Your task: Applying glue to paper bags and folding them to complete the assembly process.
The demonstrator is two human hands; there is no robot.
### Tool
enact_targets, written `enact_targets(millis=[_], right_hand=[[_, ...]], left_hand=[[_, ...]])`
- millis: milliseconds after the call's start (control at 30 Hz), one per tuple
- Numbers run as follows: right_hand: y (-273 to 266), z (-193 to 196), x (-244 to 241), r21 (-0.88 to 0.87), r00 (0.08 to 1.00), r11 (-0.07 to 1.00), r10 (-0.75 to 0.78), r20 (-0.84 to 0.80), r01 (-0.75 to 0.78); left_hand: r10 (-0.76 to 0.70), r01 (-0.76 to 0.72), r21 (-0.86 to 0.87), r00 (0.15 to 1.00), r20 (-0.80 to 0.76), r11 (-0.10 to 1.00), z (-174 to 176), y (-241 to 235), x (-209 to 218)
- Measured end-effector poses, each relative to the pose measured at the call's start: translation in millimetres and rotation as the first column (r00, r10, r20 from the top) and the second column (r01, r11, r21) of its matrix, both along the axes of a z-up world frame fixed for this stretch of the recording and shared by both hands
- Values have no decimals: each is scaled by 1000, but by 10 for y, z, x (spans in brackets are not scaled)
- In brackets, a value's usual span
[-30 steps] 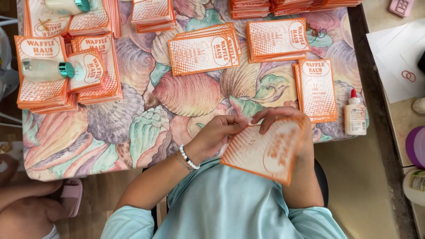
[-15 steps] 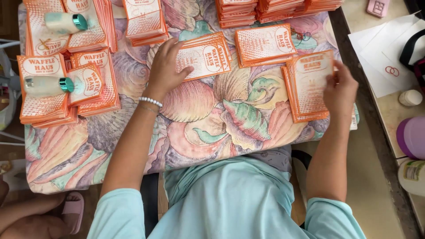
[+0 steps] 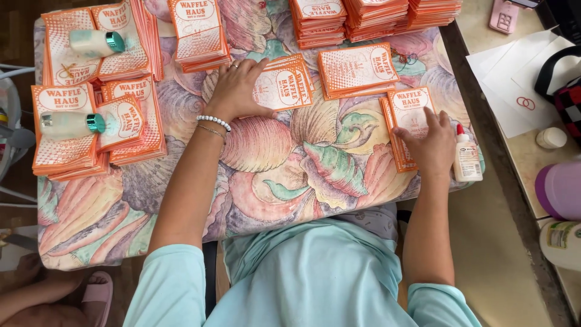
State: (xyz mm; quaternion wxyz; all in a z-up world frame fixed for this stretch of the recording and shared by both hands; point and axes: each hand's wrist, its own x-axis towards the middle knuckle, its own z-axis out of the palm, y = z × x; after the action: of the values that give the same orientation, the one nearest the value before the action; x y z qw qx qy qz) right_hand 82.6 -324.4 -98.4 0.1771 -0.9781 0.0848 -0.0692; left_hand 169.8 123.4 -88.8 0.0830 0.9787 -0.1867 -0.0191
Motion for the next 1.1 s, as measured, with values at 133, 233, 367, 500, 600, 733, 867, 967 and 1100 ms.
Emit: enact_targets(millis=[133,233,367,500,600,733,867,967,1100], right_hand=[[30,-10,-107,95,991,995,-47,126,35],[110,33,-224,146,974,989,-11,228,-23],[235,43,-349,186,891,970,56,450,-155],[395,18,-393,257,864,944,52,501,-206],[574,31,-435,285,834,928,47,550,-240],[974,154,-526,448,846,841,22,532,-304],[1338,233,-545,628,794,516,197,575,-583],[1525,2,-401,663,739,329,259,622,-673],[1715,-346,-439,776,818,276,299,492,-567]], left_hand=[[56,-56,1,996,-62,998,92,-60,27],[91,-93,-8,986,-141,996,131,-124,59],[157,-140,87,958,-241,986,192,-232,87],[239,-248,-13,945,-222,969,8,-218,192],[250,-302,-235,941,-228,924,-119,-198,182],[242,-247,-652,965,-100,717,-100,-396,-327],[207,-130,-987,972,-109,90,338,-906,-1095],[256,-134,-990,956,-140,-39,140,-1151,-1370],[237,-200,-975,947,-219,-99,-6,-1243,-1651]])
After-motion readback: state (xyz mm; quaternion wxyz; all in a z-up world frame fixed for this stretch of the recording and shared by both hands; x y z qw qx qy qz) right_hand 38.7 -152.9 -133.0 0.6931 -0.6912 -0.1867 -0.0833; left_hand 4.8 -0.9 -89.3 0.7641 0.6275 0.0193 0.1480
